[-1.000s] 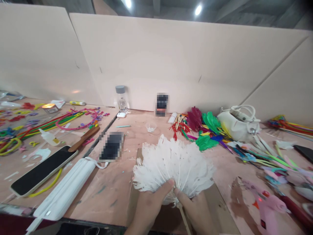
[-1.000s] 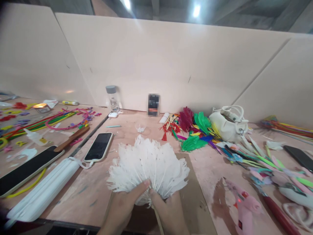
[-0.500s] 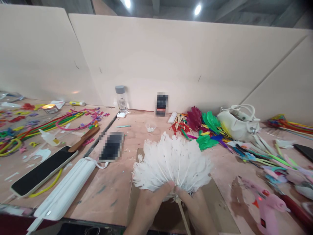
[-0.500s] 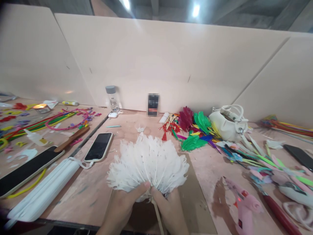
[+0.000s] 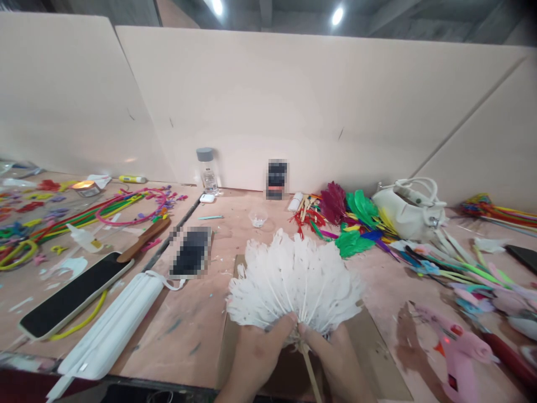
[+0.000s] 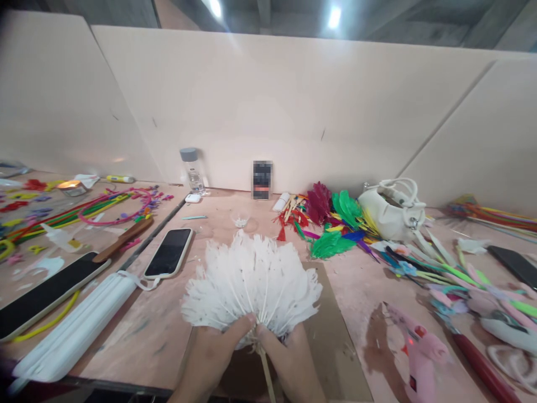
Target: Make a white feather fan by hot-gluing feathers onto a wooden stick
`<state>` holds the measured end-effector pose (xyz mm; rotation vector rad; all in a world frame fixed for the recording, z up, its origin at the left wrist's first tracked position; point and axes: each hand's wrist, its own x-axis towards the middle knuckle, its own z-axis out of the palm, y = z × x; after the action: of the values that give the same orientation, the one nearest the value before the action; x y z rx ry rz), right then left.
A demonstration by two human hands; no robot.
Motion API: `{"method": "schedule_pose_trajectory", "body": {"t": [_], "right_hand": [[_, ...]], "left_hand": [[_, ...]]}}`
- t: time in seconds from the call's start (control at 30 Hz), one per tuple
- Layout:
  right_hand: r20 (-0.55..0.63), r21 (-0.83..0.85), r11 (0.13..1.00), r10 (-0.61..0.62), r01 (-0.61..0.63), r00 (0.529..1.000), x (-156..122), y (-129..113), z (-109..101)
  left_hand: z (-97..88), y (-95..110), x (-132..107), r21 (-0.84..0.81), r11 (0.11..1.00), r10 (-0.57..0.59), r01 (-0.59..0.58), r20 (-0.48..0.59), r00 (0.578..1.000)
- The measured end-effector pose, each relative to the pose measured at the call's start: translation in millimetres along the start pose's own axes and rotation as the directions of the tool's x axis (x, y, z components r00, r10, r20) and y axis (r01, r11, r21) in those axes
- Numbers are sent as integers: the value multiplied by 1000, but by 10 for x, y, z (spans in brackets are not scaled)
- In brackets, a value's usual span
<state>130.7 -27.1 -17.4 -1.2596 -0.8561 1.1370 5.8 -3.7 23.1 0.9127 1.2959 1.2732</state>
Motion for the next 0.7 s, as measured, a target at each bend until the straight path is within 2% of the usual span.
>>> {"method": "schedule_pose_trajectory", "body": {"t": [0.27, 0.4, 0.7], "right_hand": [[-33, 46, 999, -4, 5, 999, 4, -20, 19], [17, 41, 999, -13, 12, 1000, 20, -10, 3], [37, 94, 995, -21, 18, 999, 11, 90, -11]], "left_hand": [[16, 13, -6, 8, 1000, 14, -14, 39, 999], [21, 5, -7, -9, 1000, -3, 3, 39, 999], [11, 22, 15, -28, 1000, -1, 1, -16, 1000]]}}
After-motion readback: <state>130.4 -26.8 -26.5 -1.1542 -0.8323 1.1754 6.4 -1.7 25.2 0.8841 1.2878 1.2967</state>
